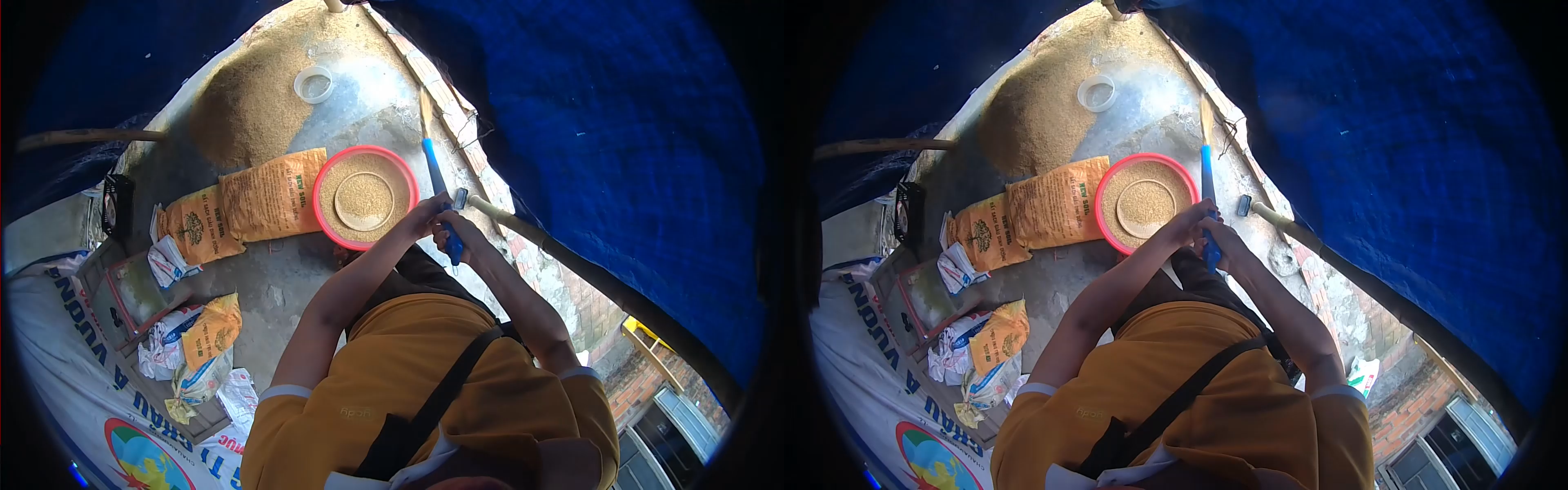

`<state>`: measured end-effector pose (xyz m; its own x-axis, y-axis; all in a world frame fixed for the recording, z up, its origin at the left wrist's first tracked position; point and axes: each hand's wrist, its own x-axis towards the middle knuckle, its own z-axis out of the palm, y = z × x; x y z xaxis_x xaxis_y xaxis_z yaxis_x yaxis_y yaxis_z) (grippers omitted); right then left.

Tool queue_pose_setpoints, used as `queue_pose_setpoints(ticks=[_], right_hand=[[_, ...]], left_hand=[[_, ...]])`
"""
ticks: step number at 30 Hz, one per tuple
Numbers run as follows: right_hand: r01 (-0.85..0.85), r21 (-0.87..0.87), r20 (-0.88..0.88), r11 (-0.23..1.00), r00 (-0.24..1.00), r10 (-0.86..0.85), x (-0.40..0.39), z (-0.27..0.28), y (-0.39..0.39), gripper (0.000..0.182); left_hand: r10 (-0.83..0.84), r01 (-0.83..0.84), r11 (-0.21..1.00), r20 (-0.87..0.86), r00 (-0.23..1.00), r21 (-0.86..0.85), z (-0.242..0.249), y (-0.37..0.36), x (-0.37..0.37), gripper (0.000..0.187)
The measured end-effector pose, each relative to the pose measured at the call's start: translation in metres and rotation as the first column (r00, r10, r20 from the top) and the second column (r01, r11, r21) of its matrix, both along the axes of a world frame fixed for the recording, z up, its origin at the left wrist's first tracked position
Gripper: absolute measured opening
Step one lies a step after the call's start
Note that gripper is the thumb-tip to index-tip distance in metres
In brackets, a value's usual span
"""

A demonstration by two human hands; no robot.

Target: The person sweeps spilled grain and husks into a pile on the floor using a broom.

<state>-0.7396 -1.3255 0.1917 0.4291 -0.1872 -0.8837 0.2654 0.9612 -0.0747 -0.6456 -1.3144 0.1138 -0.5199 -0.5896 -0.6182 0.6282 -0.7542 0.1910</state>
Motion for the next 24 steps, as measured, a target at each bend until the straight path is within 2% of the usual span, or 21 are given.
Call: queue_pose_setpoints(ticks=[2,5,7,8,11,12,13,14,15,16,17,19,20,21,23,24], right_hand=[[-0.053,-0.040,0.014,0.998,0.998,0.053,0.003,-0.002,-0.004,0.009],[-0.121,-0.090,0.050,0.989,0.991,0.126,0.006,-0.016,-0.021,0.013],[-0.324,-0.139,-0.083,0.936,0.946,0.315,0.008,-0.007,-0.036,0.015],[-0.442,-0.190,-0.207,0.877,0.891,0.404,0.008,0.002,-0.044,0.015],[-0.537,-0.126,-0.052,0.834,0.843,0.535,-0.007,-0.040,-0.078,0.020],[-0.510,-0.179,-0.038,0.841,0.858,0.512,-0.010,-0.047,-0.087,0.021],[-0.517,-0.298,-0.185,0.803,0.856,0.483,-0.006,-0.032,-0.092,0.017],[-0.543,-0.315,-0.198,0.779,0.840,0.505,-0.007,-0.056,-0.103,0.016],[-0.568,-0.332,-0.211,0.753,0.823,0.528,0.004,-0.058,-0.111,0.014],[-0.669,-0.430,-0.358,0.606,0.743,0.565,0.011,-0.059,-0.112,0.014],[-0.670,-0.432,-0.353,0.604,0.741,0.571,0.021,-0.063,-0.109,0.014],[-0.775,-0.355,-0.610,0.523,0.616,0.499,0.039,-0.064,-0.102,0.019],[-0.801,-0.336,-0.638,0.495,0.580,0.506,0.040,-0.070,-0.102,0.025],[-0.807,-0.336,-0.636,0.485,0.574,0.515,0.039,-0.066,-0.099,0.025],[-0.761,-0.415,-0.599,0.499,0.641,0.480,0.034,-0.051,-0.091,0.030],[-0.851,-0.369,-0.692,0.375,0.520,0.500,0.023,-0.063,-0.092,0.029]], left_hand=[[0.055,-0.052,0.998,0.175,0.983,-0.022,-0.005,-0.005,0.004,0.026],[0.127,-0.141,0.989,0.262,0.957,0.035,-0.005,-0.019,0.010,0.026],[0.191,-0.204,0.979,0.233,0.954,0.033,-0.010,-0.026,0.007,0.025],[0.229,-0.244,0.968,0.183,0.956,0.064,-0.008,-0.029,0.006,0.025],[0.266,-0.276,0.958,0.109,0.958,0.080,-0.015,-0.036,0.006,0.026],[0.240,-0.254,0.964,0.155,0.958,0.077,-0.010,-0.038,0.006,0.026],[0.213,-0.232,0.970,0.203,0.956,0.074,-0.006,-0.040,0.008,0.027],[0.192,-0.207,0.976,0.191,0.963,0.063,-0.002,-0.041,0.012,0.028],[0.201,-0.216,0.975,0.194,0.960,0.060,-0.001,-0.042,0.016,0.028],[0.242,-0.251,0.967,0.161,0.957,0.037,-0.001,-0.042,0.020,0.029],[0.279,-0.284,0.959,0.128,0.952,0.019,-0.001,-0.042,0.024,0.030],[0.300,-0.304,0.953,0.132,0.945,0.013,0.002,-0.041,0.033,0.029],[0.300,-0.303,0.953,0.146,0.943,-0.001,0.004,-0.040,0.036,0.029],[0.300,-0.302,0.953,0.160,0.940,-0.014,0.005,-0.038,0.038,0.028],[0.324,-0.324,0.946,0.119,0.938,-0.023,0.005,-0.031,0.035,0.027],[0.346,-0.350,0.937,0.123,0.930,0.013,0.002,-0.028,0.032,0.027]])
